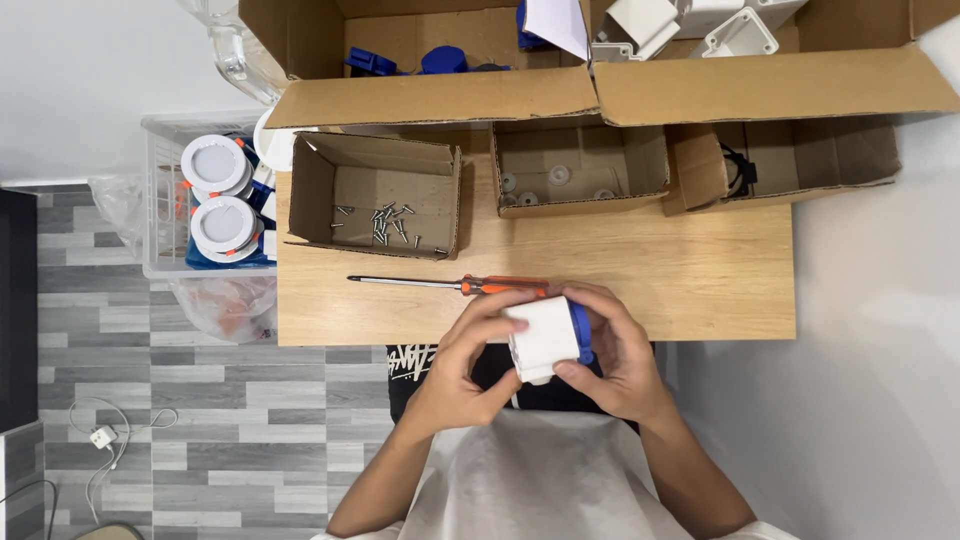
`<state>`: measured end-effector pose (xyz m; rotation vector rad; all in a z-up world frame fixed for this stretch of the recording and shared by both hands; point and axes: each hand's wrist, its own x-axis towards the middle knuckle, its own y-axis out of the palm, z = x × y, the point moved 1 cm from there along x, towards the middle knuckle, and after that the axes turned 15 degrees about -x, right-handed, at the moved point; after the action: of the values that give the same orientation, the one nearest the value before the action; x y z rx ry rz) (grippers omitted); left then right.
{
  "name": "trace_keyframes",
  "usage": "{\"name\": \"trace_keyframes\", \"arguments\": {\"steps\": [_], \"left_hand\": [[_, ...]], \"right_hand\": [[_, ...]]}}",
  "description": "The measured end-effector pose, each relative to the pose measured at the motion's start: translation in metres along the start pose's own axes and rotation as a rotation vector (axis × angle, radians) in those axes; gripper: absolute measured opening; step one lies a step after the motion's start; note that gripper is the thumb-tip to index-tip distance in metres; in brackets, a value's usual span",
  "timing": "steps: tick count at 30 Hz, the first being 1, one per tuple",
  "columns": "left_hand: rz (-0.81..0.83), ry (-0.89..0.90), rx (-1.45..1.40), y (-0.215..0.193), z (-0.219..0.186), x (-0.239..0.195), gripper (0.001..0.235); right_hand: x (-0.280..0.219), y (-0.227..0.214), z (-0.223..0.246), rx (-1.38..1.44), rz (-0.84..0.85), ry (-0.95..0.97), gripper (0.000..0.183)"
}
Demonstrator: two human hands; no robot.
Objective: Assembling an electrical component by fitting parts together and using a screwdriver to fasten them.
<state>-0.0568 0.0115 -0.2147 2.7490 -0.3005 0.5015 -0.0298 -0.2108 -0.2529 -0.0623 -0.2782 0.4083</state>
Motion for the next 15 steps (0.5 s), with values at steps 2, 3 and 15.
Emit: {"name": "trace_keyframes", "arguments": {"steps": [2,3,15], "left_hand": [[0.003,-0.004,-0.006,0.0,-0.003,0.001,0.063],[0.021,-0.087,-0.036,0.001,-0.006,0.002,0.081],[-0.024,-0.229,-0.243,-0.01,0.025,-0.019,0.082]], "right_hand": [[0.002,0.001,0.003,-0.009,-0.026,0.0,0.08],[0.003,0.002,0.008,-0.032,-0.051,-0.032,0.08],[0.016,0.009,0.037,-0.208,-0.088,-0.197,0.083]]}}
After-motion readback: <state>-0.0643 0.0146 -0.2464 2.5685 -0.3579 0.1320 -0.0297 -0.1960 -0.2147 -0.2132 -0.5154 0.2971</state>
